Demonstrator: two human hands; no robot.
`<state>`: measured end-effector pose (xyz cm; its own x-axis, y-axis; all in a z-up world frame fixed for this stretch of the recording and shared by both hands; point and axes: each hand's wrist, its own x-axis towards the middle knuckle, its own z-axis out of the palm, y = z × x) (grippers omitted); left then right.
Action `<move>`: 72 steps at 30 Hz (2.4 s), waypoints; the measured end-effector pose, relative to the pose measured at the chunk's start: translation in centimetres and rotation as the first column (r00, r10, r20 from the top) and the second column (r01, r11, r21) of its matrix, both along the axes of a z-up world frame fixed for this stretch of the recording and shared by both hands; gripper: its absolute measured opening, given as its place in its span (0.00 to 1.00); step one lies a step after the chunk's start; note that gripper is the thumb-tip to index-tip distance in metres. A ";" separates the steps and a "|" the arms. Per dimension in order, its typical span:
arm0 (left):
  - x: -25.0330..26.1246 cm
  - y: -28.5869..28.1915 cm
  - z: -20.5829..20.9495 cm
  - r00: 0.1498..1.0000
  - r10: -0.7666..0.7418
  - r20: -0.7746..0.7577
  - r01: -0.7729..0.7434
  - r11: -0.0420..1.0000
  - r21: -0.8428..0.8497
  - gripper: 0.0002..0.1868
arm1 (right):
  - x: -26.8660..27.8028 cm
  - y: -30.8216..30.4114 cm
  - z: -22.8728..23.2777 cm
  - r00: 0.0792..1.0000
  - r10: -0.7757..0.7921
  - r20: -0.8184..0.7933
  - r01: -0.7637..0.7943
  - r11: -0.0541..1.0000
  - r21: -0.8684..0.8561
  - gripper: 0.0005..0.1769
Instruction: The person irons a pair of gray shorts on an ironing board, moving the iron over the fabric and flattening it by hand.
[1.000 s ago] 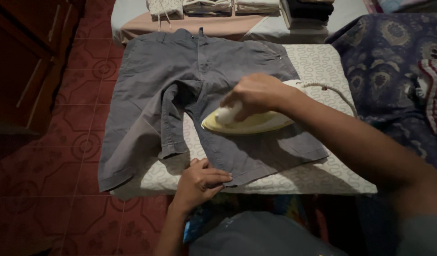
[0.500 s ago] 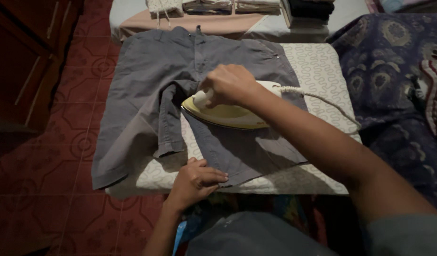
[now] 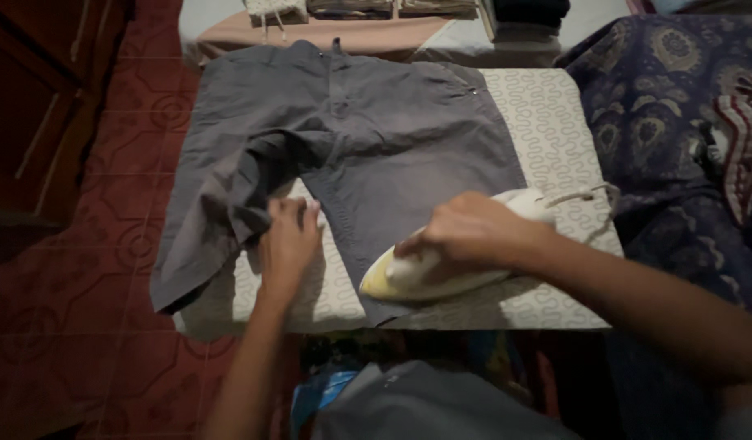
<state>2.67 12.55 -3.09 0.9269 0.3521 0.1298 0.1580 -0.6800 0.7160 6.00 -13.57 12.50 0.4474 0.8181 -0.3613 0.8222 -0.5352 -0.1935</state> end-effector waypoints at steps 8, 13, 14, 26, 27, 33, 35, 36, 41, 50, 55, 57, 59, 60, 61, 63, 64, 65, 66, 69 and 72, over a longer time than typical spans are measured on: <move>9.9 0.6 -3.2 0.970 0.122 0.210 -0.120 0.993 -0.022 0.19 | -1.3 0.9 -0.3 0.981 -0.174 0.084 0.158 0.974 0.165 0.31; 10.0 1.0 -2.7 0.946 0.182 0.268 -0.128 0.970 -0.205 0.15 | -0.9 0.7 -0.7 0.996 0.088 0.023 -0.089 0.995 0.046 0.26; 10.0 1.0 -2.9 0.936 0.178 0.303 -0.121 0.973 -0.199 0.15 | -1.0 0.5 -0.8 0.992 0.125 -0.018 -0.124 0.990 0.062 0.28; 11.2 1.3 -4.8 0.942 0.214 0.257 0.110 0.526 -0.843 0.14 | -1.4 0.8 -0.2 0.995 -0.083 0.054 0.078 0.993 0.083 0.31; 11.2 1.3 -4.5 0.936 0.206 0.284 0.138 0.527 -0.838 0.15 | -1.3 0.8 -0.4 1.000 -0.009 0.028 0.008 0.998 0.063 0.30; 10.2 1.1 -3.5 0.921 0.232 0.314 0.157 0.515 -0.842 0.19 | -1.6 0.1 -0.9 0.998 0.054 -0.022 -0.052 0.997 0.054 0.29; 9.9 1.0 -3.7 0.936 0.230 0.265 0.124 0.488 -0.864 0.19 | -1.6 0.3 -0.8 0.995 -0.099 0.020 0.098 0.995 0.013 0.29; 9.8 1.1 -3.8 0.943 0.230 0.240 0.106 0.475 -0.873 0.20 | -1.3 0.3 -0.7 0.983 -0.177 0.046 0.174 0.983 0.058 0.29; 9.8 0.9 -4.3 0.904 0.214 0.369 0.201 0.549 -0.811 0.21 | -0.1 -0.6 -1.7 0.990 -0.102 0.094 0.096 0.993 0.070 0.29; 9.1 0.2 -3.2 0.911 0.200 0.360 0.149 0.654 -0.741 0.20 | 0.7 -0.9 -1.0 0.981 -0.154 0.119 0.153 0.988 0.015 0.31; 9.1 -0.3 -2.6 0.906 0.204 0.371 0.191 0.585 -0.788 0.21 | 4.4 1.1 -1.3 0.946 -0.250 0.207 0.273 0.957 -0.093 0.32; 8.6 -0.2 -2.2 0.923 0.195 0.332 0.139 0.634 -0.761 0.20 | 6.1 1.8 -1.8 0.948 -0.225 0.226 0.223 0.974 0.033 0.31; 8.6 -0.5 -2.0 0.929 0.183 0.322 0.126 0.663 -0.738 0.21 | 7.8 2.5 -2.1 0.940 -0.234 0.248 0.219 0.972 0.086 0.32; 8.6 -0.6 -2.1 0.932 0.178 0.317 0.118 0.678 -0.726 0.21 | 8.6 3.2 -2.3 0.932 -0.254 0.259 0.242 0.967 0.076 0.33; 8.7 -0.8 -2.1 0.925 0.160 0.343 0.144 0.689 -0.710 0.23 | 9.3 3.8 -2.3 0.923 -0.274 0.272 0.265 0.962 0.067 0.34; 8.8 -1.3 -2.2 0.911 0.123 0.395 0.196 0.711 -0.675 0.27 | 10.5 4.3 -2.3 0.906 -0.287 0.313 0.261 0.958 0.122 0.32; 8.7 -1.5 -2.2 0.921 0.110 0.373 0.210 0.667 -0.715 0.31 | 10.9 4.4 -2.3 0.896 -0.294 0.332 0.258 0.954 0.150 0.31; 8.5 -1.7 -2.2 0.931 0.094 0.352 0.222 0.618 -0.754 0.34 | 11.2 4.5 -2.3 0.898 -0.300 0.322 0.253 0.951 0.181 0.31; 8.3 -1.7 -2.3 0.941 0.077 0.331 0.231 0.568 -0.790 0.37 | 11.4 4.6 -2.3 0.900 -0.305 0.311 0.247 0.946 0.211 0.30; 8.3 -1.5 -2.3 0.922 0.030 0.386 0.197 0.823 -0.534 0.42 | 11.3 3.9 -2.2 0.931 -0.194 0.311 0.144 0.974 0.176 0.31; 8.1 -1.6 -2.4 0.937 0.035 0.349 0.212 0.734 -0.645 0.41 | 10.7 2.4 -1.6 0.977 -0.083 0.197 0.066 0.994 0.090 0.30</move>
